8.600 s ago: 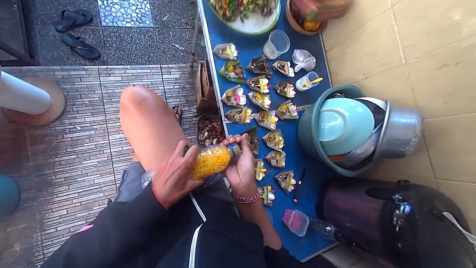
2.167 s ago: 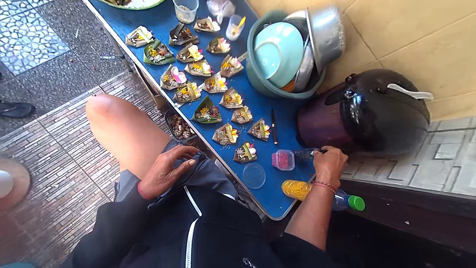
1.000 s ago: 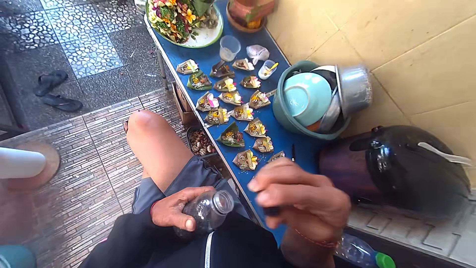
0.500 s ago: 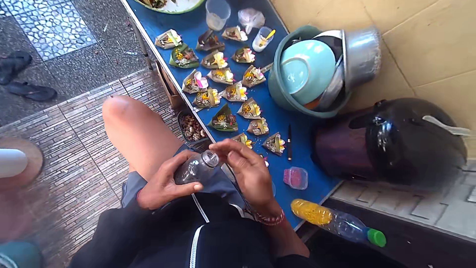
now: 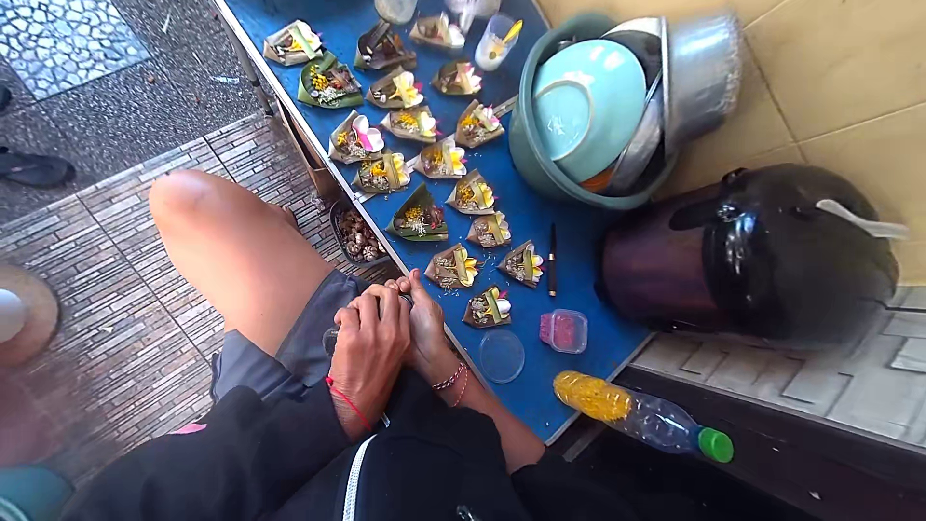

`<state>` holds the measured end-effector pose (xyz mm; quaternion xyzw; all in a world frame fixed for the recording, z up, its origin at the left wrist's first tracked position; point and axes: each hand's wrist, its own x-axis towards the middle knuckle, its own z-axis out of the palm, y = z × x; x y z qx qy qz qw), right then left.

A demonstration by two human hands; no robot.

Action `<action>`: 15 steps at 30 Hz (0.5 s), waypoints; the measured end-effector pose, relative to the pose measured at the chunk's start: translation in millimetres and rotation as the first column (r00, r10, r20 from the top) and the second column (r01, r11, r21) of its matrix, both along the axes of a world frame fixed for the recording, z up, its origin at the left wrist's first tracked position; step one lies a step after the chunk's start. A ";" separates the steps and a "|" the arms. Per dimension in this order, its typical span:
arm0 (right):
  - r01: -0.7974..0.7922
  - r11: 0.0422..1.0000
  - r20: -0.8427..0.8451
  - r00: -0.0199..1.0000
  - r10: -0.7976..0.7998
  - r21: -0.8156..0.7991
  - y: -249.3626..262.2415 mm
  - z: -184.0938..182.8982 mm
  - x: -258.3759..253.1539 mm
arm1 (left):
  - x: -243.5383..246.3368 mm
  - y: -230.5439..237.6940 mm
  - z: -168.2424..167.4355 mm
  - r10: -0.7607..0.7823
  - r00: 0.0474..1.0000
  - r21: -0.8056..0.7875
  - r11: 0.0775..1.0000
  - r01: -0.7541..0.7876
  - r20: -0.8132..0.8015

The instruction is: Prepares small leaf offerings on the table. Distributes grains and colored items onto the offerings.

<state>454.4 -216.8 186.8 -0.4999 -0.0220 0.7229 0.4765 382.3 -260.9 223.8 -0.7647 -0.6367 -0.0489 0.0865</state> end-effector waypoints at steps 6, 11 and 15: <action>0.011 0.999 -0.005 1.000 -0.011 0.049 5.6 1.4 2.1 | -18.0 4.5 -3.7 -0.047 0.983 -0.019 0.999 0.051 0.177; 0.015 0.970 -0.130 0.991 0.017 0.241 14.6 22.3 26.6 | -49.3 11.0 -29.0 -0.135 0.761 0.042 0.989 0.141 0.635; 0.010 0.990 -0.216 0.976 0.021 0.143 19.5 25.9 32.7 | -53.9 15.5 -45.6 -0.091 0.472 -0.006 0.980 0.201 0.877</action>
